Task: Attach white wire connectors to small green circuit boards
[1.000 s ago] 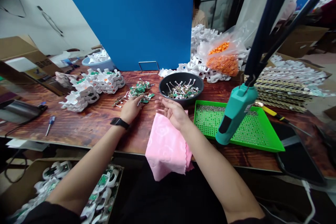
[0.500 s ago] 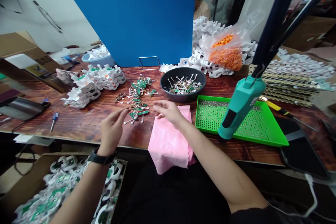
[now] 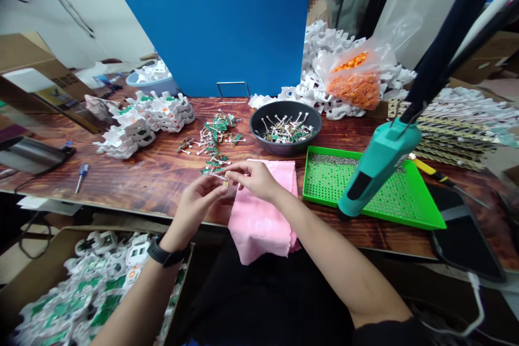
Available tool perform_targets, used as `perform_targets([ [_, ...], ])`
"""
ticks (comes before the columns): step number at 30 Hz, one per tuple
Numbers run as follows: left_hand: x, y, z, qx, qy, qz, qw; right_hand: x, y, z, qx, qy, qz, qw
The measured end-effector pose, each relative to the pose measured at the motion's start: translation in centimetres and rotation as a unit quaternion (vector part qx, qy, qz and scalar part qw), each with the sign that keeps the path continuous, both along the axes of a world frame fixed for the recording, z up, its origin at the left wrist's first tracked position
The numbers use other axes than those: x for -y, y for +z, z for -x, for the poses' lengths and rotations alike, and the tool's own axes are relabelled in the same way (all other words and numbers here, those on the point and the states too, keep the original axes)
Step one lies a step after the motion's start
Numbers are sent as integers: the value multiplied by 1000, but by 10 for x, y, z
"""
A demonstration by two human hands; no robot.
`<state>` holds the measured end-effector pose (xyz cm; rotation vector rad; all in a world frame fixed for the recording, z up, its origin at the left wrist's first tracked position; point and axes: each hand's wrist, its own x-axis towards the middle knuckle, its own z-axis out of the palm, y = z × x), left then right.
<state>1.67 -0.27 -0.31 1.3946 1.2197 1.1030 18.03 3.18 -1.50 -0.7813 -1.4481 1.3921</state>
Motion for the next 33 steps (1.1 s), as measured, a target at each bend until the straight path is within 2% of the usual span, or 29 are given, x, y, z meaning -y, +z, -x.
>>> perform_targets([
  [5,6,0,0,-30,17,14,999,1,0,0,3,-3,17,1000],
  [14,6,4,-2,-2,72,9,997,1,4,1,-36,1,41,998],
  [21,6,3,-8,-3,78,-6,997,2,9,2,-41,-20,43,998],
  [23,2,1,-6,-3,66,-18,998,-3,7,-2,-75,-50,56,994],
  [25,-5,-4,-2,-45,65,-57,995,-10,7,-10,-155,-118,78,978],
  [27,-14,-11,6,-168,86,-124,974,-17,7,-21,-247,-192,110,943],
  [29,-24,-19,14,-323,105,-184,922,-22,9,-30,-306,-225,140,914],
  [31,-34,-24,20,-428,101,-215,872,-23,11,-34,-325,-212,160,908],
  [33,-42,-27,22,-487,95,-229,837,-21,12,-31,-317,-174,173,916],
])
